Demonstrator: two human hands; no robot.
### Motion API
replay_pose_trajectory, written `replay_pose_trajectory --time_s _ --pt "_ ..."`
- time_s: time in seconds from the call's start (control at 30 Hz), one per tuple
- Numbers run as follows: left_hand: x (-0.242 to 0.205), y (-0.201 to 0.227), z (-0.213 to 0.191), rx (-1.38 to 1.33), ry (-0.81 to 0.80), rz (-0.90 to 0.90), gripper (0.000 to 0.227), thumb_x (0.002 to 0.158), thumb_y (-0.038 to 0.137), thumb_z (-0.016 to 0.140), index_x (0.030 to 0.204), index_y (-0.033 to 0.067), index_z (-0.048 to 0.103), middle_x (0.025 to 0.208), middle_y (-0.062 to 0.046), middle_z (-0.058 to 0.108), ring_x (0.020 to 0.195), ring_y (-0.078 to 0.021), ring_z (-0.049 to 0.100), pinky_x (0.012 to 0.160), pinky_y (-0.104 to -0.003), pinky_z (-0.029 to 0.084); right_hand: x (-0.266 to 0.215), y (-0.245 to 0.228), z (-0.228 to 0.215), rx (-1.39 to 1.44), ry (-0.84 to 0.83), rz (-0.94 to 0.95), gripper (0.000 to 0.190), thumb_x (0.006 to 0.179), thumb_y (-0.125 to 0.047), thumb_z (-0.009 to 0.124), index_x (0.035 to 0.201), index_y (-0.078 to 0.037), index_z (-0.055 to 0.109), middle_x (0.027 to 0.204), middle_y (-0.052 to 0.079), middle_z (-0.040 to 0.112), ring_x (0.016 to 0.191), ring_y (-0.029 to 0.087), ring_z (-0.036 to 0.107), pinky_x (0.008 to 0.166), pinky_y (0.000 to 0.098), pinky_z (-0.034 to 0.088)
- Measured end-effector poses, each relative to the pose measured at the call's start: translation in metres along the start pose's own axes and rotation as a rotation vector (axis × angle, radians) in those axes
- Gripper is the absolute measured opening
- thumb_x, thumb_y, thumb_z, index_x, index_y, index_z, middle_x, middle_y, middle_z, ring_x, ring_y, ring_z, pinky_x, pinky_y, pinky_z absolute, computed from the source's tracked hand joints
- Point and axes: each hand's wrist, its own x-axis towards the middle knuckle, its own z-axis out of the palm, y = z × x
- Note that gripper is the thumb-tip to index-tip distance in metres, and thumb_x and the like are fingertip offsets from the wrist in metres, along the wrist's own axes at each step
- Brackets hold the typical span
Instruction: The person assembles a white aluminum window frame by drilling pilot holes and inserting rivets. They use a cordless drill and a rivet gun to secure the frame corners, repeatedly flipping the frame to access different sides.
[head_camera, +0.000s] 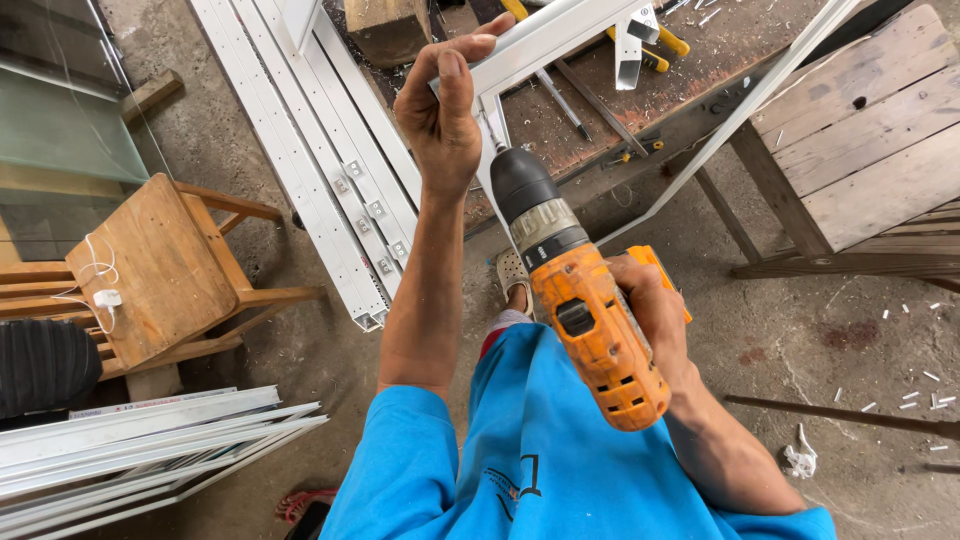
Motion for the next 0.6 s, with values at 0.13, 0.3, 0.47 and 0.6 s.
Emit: replay_pose_trajectory --time_s 0.13,0.3,0.47,0.6 --pt "0.000 -0.002 0.000 0.009 0.011 0.007 0.030 0.114 0.028 0.053 0.112 0.0057 0.073 0.116 -0.015 0.078 0.114 -0.0235 0.074 0.108 -0.041 0.058 -0.001 0.005 0.006 0.020 0.027 -0.040 0.050 0.085 -0.011 0.082 0.124 -0.002 0.051 0.114 0.016 0.068 0.100 0.023 0.069 0.086 0.0341 0.056" --pt "-0.002 -0.007 0.002 0.030 0.057 -0.014 0.027 0.107 0.026 0.057 0.107 0.0051 0.074 0.117 -0.016 0.077 0.055 0.0041 0.044 0.064 -0.023 0.054 -0.009 0.021 0.008 0.050 0.040 -0.015 0.050 0.084 -0.014 0.083 0.120 -0.003 0.050 0.109 0.012 0.069 0.090 0.017 0.068 0.080 0.0318 0.055" --pt "-0.004 -0.008 -0.001 0.006 0.003 -0.017 0.019 0.108 0.022 0.062 0.115 0.0074 0.073 0.120 -0.013 0.077 0.053 -0.0018 0.044 0.061 -0.021 0.053 -0.016 0.034 0.011 0.135 0.052 -0.031 0.047 0.087 -0.014 0.083 0.118 -0.004 0.049 0.108 0.011 0.068 0.090 0.016 0.064 0.078 0.0310 0.054" --pt "-0.005 -0.009 -0.002 0.028 -0.012 -0.024 0.015 0.108 0.017 0.065 0.117 0.0069 0.072 0.121 -0.013 0.077 0.055 -0.0026 0.048 0.054 -0.020 0.049 -0.012 0.033 0.013 0.241 0.036 -0.059 0.046 0.088 -0.014 0.080 0.121 -0.005 0.049 0.110 0.011 0.065 0.094 0.017 0.061 0.081 0.0316 0.053"
